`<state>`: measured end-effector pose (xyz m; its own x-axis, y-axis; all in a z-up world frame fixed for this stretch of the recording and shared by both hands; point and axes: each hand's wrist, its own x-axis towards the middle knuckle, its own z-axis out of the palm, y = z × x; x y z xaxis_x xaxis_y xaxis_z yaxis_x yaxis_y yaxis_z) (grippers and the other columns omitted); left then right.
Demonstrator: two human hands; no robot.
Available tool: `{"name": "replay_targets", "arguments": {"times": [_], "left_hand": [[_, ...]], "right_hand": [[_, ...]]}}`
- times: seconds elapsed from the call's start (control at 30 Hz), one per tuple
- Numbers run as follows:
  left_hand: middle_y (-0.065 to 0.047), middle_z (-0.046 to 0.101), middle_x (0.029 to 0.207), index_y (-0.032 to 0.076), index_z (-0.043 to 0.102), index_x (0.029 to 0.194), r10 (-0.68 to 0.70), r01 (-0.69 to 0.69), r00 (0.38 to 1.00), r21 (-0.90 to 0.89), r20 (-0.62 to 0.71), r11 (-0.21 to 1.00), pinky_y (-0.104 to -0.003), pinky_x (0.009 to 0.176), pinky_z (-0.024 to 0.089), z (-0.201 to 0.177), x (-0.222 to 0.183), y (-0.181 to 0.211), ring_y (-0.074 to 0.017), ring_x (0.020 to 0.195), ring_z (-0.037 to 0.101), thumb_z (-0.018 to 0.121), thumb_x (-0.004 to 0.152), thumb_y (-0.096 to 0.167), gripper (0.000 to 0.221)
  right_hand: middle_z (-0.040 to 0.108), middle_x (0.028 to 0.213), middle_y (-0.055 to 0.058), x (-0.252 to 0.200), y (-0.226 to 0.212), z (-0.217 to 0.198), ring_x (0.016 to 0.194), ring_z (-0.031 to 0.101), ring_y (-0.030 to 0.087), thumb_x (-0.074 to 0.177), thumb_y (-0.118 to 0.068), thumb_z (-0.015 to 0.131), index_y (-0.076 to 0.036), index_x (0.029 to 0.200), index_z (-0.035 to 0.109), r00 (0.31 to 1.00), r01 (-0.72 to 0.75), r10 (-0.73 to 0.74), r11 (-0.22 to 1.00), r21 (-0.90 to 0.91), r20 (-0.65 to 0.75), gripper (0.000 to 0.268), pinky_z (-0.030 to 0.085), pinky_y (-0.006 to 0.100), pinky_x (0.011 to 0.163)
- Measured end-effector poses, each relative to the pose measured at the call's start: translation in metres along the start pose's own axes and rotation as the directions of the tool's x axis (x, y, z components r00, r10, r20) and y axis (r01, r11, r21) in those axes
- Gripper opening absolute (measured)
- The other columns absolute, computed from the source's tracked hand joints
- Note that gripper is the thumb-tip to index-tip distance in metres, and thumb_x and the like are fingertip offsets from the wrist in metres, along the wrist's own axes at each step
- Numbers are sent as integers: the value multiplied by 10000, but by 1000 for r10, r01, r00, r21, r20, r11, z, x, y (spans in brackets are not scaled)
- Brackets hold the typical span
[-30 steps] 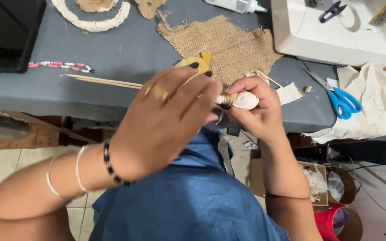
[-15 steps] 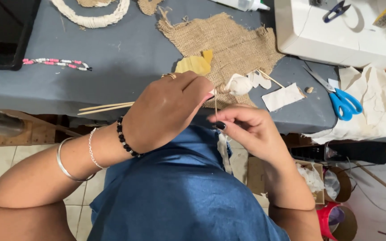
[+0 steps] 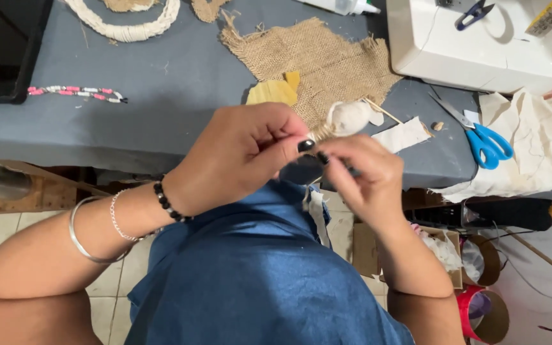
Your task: Wrapping thread and fabric around a wooden stick to create a decorative craft element and trimming it with scissors.
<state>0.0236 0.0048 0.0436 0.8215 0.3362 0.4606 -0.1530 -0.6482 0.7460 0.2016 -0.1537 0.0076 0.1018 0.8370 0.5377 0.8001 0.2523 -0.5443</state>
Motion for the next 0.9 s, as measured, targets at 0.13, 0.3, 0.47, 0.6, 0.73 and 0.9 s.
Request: {"name": "replay_targets", "arguments": {"times": [0.13,0.3,0.47,0.6,0.73,0.9], "left_hand": [[44,611,745,114,674,951,-120,154,987,-423,106,893,-194,598,427,6,-4,9,-48,639,528,600,1003,228,146],[5,585,649,33,648,1119,-182,199,979,-639,94,743,-198,545,416,13,-3,13,-36,549,481,577,1009,328,323],[-46,674,793,18,648,1320,-234,279,959,-680,159,678,-201,473,458,15,5,10,-74,501,545,564,1011,266,406],[-41,628,899,-31,620,1289,-195,179,977,-842,90,509,-286,686,540,31,21,6,-130,690,612,606,1012,241,388],[-43,673,1201,9,631,1306,-254,120,967,-867,-7,483,-278,942,529,43,42,6,-98,1032,597,617,1010,177,341],[-47,624,1014,23,603,1212,-217,28,974,-911,-68,411,-284,843,548,52,40,-12,-125,877,588,578,1051,122,190]], "right_hand": [[663,940,99,0,20,-4,826,580,199,985,-43,667,-6,1043,707,983,-33,38,999,35,-177,80,454,327,758],[566,805,48,4,26,1,742,511,177,985,-32,675,-26,1068,698,979,18,-1,997,81,-203,86,407,315,718],[583,847,45,21,19,-3,773,517,176,996,-29,640,-33,987,669,980,-17,27,998,52,-195,31,406,326,737],[652,1019,42,37,24,-9,917,597,145,1032,-122,628,-60,1116,651,972,-39,89,974,222,-218,107,471,294,869],[614,929,4,66,28,-18,801,522,66,1021,-53,625,-73,1105,611,954,-31,141,925,378,-266,87,442,225,724],[600,931,35,77,31,-16,846,555,136,948,55,568,-96,956,607,963,71,-2,966,247,-269,157,443,264,798]]}}
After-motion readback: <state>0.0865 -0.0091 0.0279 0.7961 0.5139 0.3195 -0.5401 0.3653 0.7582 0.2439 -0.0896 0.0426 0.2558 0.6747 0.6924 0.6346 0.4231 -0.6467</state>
